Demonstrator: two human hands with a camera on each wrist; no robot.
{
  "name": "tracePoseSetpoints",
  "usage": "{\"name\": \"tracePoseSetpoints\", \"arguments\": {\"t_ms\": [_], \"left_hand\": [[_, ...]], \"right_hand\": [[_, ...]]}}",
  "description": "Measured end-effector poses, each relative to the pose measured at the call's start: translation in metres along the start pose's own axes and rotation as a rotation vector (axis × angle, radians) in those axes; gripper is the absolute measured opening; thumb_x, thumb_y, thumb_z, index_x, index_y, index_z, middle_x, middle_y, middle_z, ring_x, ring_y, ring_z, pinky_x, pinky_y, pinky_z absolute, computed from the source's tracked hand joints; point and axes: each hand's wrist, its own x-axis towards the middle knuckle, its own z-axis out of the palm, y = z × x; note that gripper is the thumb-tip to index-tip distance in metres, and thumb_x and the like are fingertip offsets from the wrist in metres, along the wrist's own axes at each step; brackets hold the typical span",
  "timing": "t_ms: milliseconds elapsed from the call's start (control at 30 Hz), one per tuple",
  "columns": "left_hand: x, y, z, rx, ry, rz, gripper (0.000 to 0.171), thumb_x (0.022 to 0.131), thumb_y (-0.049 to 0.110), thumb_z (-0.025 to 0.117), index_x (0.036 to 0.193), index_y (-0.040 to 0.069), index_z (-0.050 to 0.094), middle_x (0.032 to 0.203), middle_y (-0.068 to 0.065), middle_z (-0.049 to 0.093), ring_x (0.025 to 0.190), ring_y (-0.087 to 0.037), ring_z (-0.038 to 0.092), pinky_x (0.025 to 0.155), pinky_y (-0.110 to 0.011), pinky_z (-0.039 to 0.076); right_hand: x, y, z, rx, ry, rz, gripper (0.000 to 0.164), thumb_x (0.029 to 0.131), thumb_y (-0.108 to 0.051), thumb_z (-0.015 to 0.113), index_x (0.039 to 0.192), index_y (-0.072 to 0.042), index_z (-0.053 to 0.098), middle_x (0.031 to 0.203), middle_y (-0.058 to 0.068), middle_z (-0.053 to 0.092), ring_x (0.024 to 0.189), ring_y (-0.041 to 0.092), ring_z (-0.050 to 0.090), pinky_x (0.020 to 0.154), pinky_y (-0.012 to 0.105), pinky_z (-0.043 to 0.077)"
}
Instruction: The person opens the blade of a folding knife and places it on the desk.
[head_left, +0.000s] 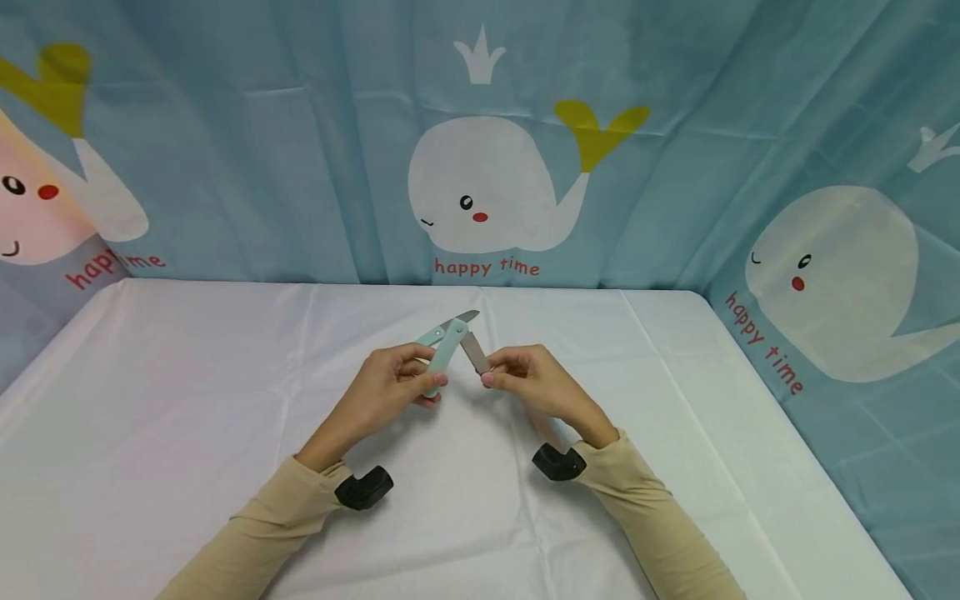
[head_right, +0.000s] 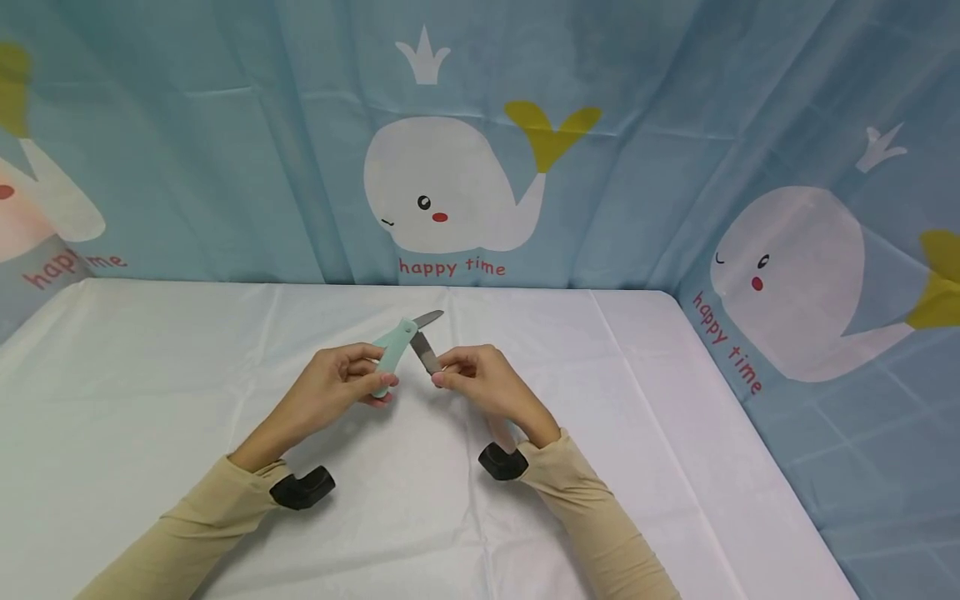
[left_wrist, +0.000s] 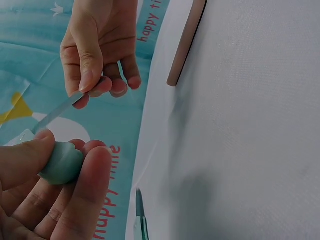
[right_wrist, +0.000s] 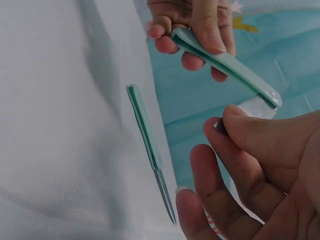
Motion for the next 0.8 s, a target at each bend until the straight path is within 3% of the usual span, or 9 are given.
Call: {"name": "tracePoseSetpoints", "arguments": {"t_ms": [267, 567, 800], "left_hand": [[-0.001, 0.001, -0.003, -0.002, 0.001, 0.003, 0.037, 0.093, 0.011, 0.069, 0.126, -0.002, 0.061, 0.103, -0.026, 0.073, 0.078, -0.025, 0.074, 0.072, -0.03, 0.06], [-0.001, 0.002, -0.009, -0.003, -0.028, -0.028, 0.038, 0.091, 0.011, 0.071, 0.124, -0.004, 0.062, 0.102, -0.025, 0.073, 0.079, -0.03, 0.074, 0.074, -0.033, 0.061], [-0.002, 0.002, -0.013, 0.012, -0.055, -0.041, 0.036, 0.091, 0.012, 0.072, 0.122, -0.004, 0.063, 0.1, -0.024, 0.074, 0.077, -0.028, 0.074, 0.072, -0.034, 0.061]], "right_hand": [[-0.001, -0.001, -0.003, 0.008, 0.021, 0.022, 0.024, 0.095, -0.013, 0.066, 0.111, 0.005, 0.069, 0.101, 0.024, 0.072, 0.095, 0.039, 0.067, 0.083, 0.029, 0.053], [-0.002, -0.001, -0.012, -0.046, 0.08, 0.021, 0.017, 0.095, -0.011, 0.066, 0.107, -0.001, 0.071, 0.097, 0.023, 0.07, 0.087, 0.037, 0.064, 0.072, 0.026, 0.05], [-0.004, -0.001, -0.017, -0.07, 0.093, 0.017, 0.018, 0.096, -0.011, 0.064, 0.11, -0.003, 0.071, 0.103, 0.021, 0.071, 0.091, 0.037, 0.065, 0.075, 0.03, 0.051]]}}
